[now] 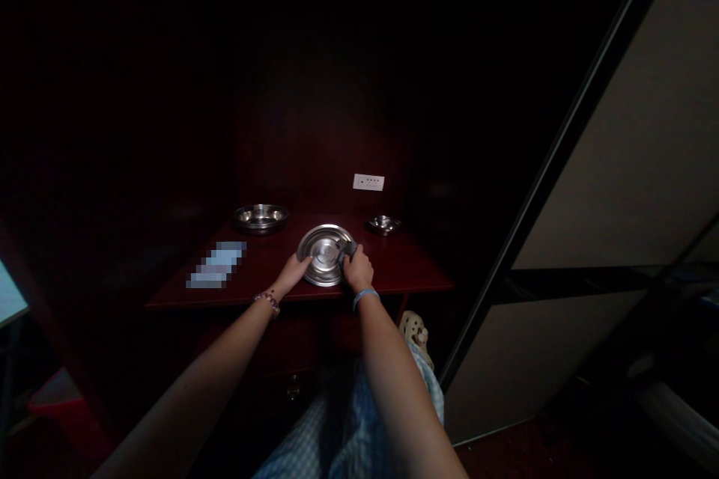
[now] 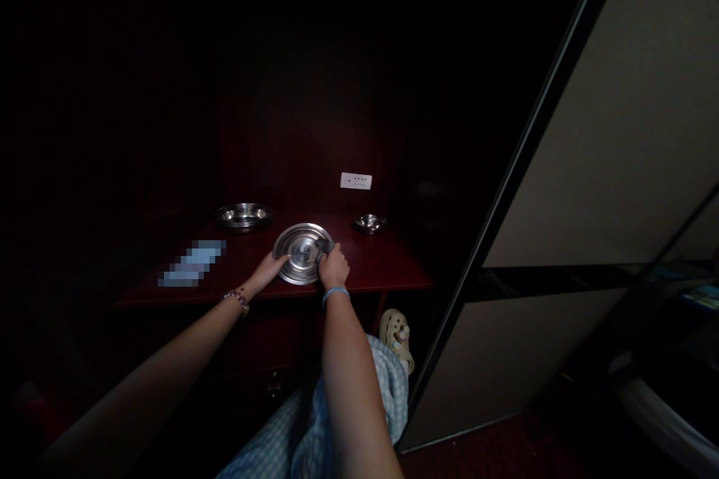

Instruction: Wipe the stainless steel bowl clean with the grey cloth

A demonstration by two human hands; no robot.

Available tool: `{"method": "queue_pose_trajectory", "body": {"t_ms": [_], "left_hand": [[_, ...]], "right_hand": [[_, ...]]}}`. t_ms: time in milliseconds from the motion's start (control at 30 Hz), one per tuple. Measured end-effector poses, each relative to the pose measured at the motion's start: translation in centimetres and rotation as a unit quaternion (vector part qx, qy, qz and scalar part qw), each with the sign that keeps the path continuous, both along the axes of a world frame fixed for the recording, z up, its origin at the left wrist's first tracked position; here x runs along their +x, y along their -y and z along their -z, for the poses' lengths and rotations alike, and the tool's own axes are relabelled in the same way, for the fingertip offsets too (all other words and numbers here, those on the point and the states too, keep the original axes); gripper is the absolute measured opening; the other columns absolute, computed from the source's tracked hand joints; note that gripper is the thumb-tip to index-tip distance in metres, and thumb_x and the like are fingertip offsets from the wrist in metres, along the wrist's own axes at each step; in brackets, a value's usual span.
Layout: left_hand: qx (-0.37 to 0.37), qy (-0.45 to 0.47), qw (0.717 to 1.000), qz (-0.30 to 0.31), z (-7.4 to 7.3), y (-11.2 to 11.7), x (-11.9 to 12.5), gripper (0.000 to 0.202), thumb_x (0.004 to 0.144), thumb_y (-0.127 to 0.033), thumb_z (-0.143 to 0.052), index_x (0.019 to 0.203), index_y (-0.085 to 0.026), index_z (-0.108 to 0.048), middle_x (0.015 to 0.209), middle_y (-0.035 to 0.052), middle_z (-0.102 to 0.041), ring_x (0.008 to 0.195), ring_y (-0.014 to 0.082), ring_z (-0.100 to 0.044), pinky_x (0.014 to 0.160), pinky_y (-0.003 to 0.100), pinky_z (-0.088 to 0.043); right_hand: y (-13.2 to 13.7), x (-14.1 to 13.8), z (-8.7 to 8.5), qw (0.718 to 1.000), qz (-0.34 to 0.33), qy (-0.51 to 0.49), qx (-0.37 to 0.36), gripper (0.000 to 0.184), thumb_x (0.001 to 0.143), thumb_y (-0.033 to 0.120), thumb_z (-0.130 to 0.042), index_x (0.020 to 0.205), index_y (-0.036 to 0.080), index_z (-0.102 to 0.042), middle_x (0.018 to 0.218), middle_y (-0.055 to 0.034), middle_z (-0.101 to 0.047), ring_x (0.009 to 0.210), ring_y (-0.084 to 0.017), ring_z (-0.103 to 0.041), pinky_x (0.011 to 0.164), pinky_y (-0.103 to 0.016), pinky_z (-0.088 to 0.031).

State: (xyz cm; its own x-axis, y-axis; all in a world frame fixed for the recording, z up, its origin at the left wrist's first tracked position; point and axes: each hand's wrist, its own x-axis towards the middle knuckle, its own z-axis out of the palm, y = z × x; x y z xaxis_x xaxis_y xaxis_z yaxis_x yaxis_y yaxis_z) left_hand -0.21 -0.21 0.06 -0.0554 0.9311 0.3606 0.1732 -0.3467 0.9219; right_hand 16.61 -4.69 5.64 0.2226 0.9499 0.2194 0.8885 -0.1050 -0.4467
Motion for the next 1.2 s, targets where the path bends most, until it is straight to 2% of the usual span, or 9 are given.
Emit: {"method": "queue_pose_trajectory", "body": {"t_ms": [700, 1200], "left_hand": [[0.017, -0.011, 1.000, -0.006, 0.04, 0.01, 0.05, 0.036, 0.070, -0.027, -0.051, 0.100, -0.007, -0.059, 0.107, 0.0150, -0.063, 0.100, 0.0242, -0.058, 0.090, 0.034, -0.041], [0.001, -0.003, 1.000, -0.002, 0.17, -0.15, -0.05, 0.039, 0.070, -0.027, -0.052, 0.103, -0.007, -0.058, 0.110, 0.0160, -0.061, 0.102, 0.0248, -0.057, 0.091, 0.036, -0.040]], "right_hand": [[0.02, 0.03, 0.06, 1.000, -0.005, 0.002, 0.008, 0.032, 0.084, 0.030, -0.041, 0.113, 0.016, -0.037, 0.099, -0.0133, -0.059, 0.092, -0.024, -0.058, 0.073, -0.032, -0.044], [-0.10, 0.07, 0.16, 1.000, -0.006, 0.000, 0.007, 0.031, 0.085, 0.030, -0.041, 0.112, 0.016, -0.038, 0.099, -0.0134, -0.059, 0.092, -0.023, -0.058, 0.073, -0.033, -0.044]]}}
